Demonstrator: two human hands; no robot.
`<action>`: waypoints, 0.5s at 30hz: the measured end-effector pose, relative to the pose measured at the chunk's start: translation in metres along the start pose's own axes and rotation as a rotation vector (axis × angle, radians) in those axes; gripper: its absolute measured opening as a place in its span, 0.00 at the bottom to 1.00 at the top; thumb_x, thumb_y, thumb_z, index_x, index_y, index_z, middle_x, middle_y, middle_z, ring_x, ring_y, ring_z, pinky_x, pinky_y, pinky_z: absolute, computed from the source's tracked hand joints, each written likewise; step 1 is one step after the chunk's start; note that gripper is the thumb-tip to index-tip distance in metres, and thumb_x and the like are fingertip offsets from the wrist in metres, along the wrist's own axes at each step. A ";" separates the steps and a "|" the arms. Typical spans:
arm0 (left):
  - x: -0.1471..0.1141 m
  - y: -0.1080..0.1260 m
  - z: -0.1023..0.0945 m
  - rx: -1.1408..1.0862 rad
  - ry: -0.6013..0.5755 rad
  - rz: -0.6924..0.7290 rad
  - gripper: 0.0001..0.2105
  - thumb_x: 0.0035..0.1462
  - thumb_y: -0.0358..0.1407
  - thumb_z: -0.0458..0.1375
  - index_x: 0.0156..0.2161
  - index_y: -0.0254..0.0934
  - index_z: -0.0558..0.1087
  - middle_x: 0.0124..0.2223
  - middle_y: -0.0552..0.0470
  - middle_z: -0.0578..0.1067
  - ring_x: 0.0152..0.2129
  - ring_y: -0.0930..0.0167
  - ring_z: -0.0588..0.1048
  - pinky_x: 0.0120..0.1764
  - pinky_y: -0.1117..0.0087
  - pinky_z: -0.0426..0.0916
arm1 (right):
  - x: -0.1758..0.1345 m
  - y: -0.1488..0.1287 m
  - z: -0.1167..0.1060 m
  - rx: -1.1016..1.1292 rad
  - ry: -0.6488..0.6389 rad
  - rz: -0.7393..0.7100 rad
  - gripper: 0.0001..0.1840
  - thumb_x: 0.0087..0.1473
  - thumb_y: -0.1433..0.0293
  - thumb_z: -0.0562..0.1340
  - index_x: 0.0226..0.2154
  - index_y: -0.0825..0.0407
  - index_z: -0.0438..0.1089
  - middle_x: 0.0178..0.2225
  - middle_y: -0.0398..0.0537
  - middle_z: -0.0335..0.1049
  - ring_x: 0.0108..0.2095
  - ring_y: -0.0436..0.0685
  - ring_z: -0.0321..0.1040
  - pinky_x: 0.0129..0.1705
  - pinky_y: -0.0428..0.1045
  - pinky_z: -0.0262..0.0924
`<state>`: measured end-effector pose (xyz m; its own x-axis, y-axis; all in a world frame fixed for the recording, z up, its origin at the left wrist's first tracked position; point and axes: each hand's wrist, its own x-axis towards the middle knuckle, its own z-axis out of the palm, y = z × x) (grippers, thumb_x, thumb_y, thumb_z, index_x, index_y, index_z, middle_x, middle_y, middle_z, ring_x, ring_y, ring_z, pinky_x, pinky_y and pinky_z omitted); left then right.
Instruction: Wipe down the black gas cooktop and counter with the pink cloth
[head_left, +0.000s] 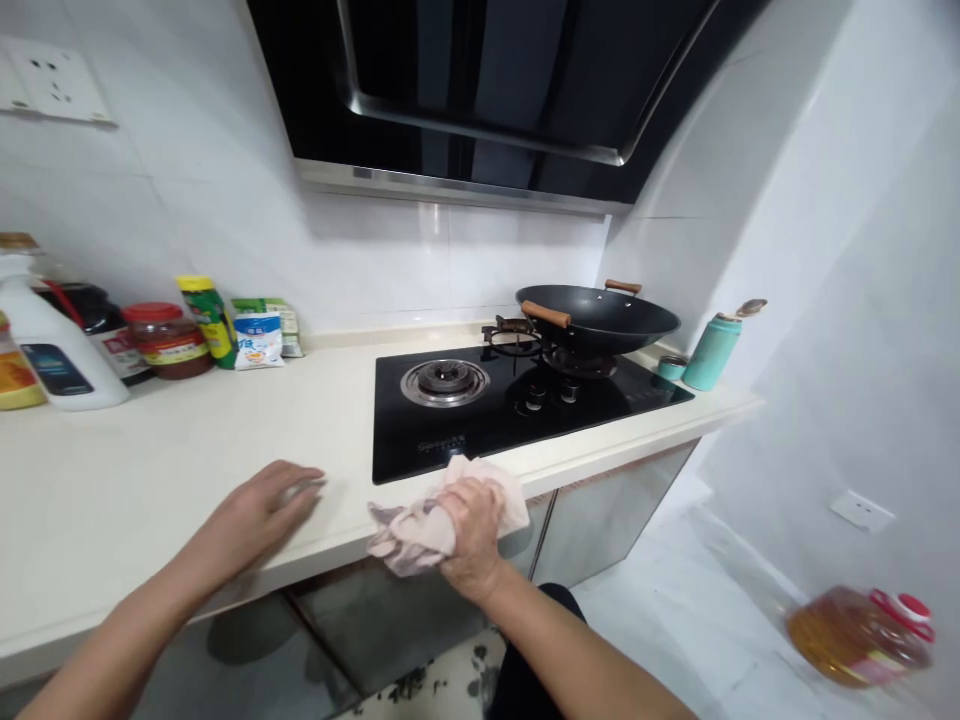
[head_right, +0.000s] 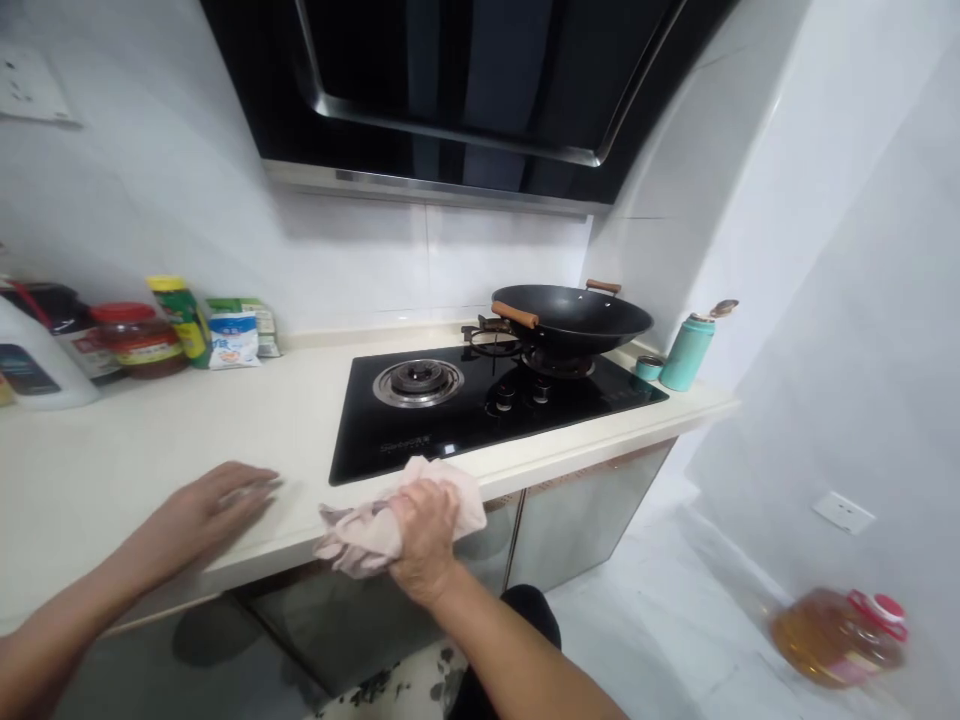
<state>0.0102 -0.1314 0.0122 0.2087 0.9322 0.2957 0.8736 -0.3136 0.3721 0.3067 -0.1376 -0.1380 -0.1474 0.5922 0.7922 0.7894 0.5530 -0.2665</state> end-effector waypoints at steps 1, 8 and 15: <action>-0.013 -0.014 -0.004 0.017 0.027 -0.056 0.23 0.56 0.55 0.52 0.44 0.40 0.79 0.48 0.47 0.80 0.46 0.60 0.78 0.53 0.64 0.70 | -0.006 -0.005 0.009 0.001 0.028 -0.063 0.24 0.55 0.56 0.61 0.53 0.44 0.69 0.53 0.54 0.68 0.58 0.71 0.58 0.64 0.70 0.41; -0.047 -0.056 -0.007 0.172 0.258 -0.475 0.24 0.57 0.53 0.49 0.44 0.40 0.79 0.51 0.45 0.80 0.45 0.57 0.79 0.48 0.61 0.73 | -0.034 0.042 0.027 -0.059 -0.116 -0.495 0.16 0.59 0.70 0.62 0.48 0.35 0.71 0.51 0.38 0.72 0.56 0.54 0.61 0.61 0.53 0.48; -0.036 -0.041 -0.009 0.299 0.169 -0.527 0.24 0.59 0.54 0.48 0.44 0.42 0.80 0.53 0.44 0.81 0.45 0.54 0.79 0.47 0.57 0.73 | -0.048 0.161 -0.040 -0.124 -0.146 0.004 0.15 0.57 0.74 0.60 0.43 0.38 0.73 0.51 0.45 0.70 0.58 0.61 0.60 0.62 0.63 0.49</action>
<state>-0.0370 -0.1532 -0.0061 -0.3343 0.8986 0.2842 0.9306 0.2670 0.2506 0.4646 -0.1002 -0.1972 -0.2222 0.6779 0.7008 0.8563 0.4794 -0.1923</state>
